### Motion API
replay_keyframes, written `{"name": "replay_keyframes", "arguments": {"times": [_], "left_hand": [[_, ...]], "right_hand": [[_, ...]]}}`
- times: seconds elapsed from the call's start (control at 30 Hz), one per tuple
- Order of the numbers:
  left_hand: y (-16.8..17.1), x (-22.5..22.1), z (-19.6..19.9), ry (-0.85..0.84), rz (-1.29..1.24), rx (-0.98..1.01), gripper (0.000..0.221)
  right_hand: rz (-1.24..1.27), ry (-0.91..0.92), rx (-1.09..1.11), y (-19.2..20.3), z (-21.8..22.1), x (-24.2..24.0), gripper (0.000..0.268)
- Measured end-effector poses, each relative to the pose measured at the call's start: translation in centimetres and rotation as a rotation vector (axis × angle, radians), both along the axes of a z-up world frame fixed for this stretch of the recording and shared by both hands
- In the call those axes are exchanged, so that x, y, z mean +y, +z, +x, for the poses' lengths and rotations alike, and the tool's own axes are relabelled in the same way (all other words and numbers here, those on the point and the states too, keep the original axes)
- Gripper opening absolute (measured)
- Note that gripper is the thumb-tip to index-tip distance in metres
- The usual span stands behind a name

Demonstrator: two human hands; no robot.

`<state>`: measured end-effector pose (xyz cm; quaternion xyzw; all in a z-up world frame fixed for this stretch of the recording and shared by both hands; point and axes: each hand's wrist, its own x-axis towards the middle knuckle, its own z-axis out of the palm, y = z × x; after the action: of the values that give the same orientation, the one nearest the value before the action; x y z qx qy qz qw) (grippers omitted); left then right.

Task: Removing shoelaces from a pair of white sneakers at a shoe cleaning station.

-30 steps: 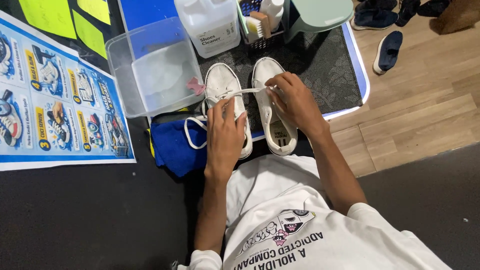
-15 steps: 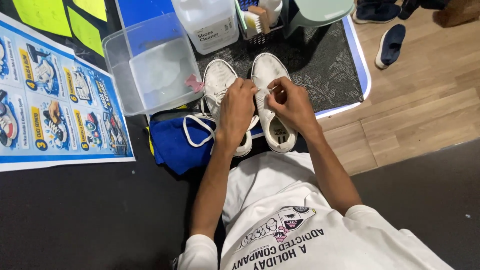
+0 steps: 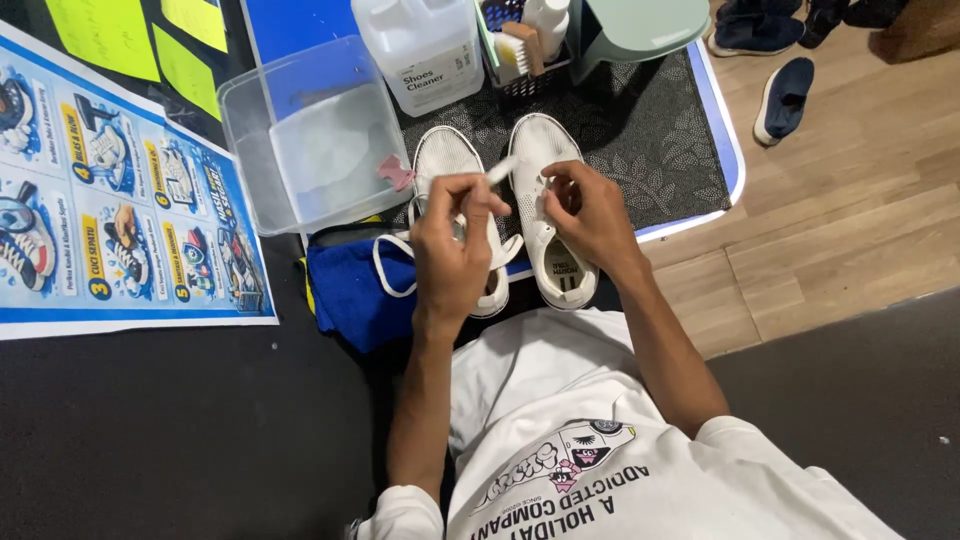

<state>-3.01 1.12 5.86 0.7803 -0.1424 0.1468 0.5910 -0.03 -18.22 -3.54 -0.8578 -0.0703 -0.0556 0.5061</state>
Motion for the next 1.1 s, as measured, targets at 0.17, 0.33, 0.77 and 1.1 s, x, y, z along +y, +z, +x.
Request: {"name": "replay_keyframes", "arguments": {"times": [0.17,0.33,0.77,1.1], "left_hand": [[1.9,1.6,1.1,-0.029,-0.104,-0.022,0.018],[2.5,2.6,0.1,-0.029,-0.142,-0.043,0.016],[0.9,4.6,-2.2,-0.076,0.227,0.109,0.035],[0.7,5.7,-4.0,0.163,0.658,0.159,0.036]], "right_hand": [[-0.091,0.203,-0.133,6.1,-0.8,1.4,0.029],[-0.31,0.376,-0.006,6.3,-1.2,4.2,0.029],[-0.001,0.588,-0.105,6.4,-2.1,3.1,0.02],[-0.566,0.616,-0.285,4.6,-2.6,5.5,0.015]]}}
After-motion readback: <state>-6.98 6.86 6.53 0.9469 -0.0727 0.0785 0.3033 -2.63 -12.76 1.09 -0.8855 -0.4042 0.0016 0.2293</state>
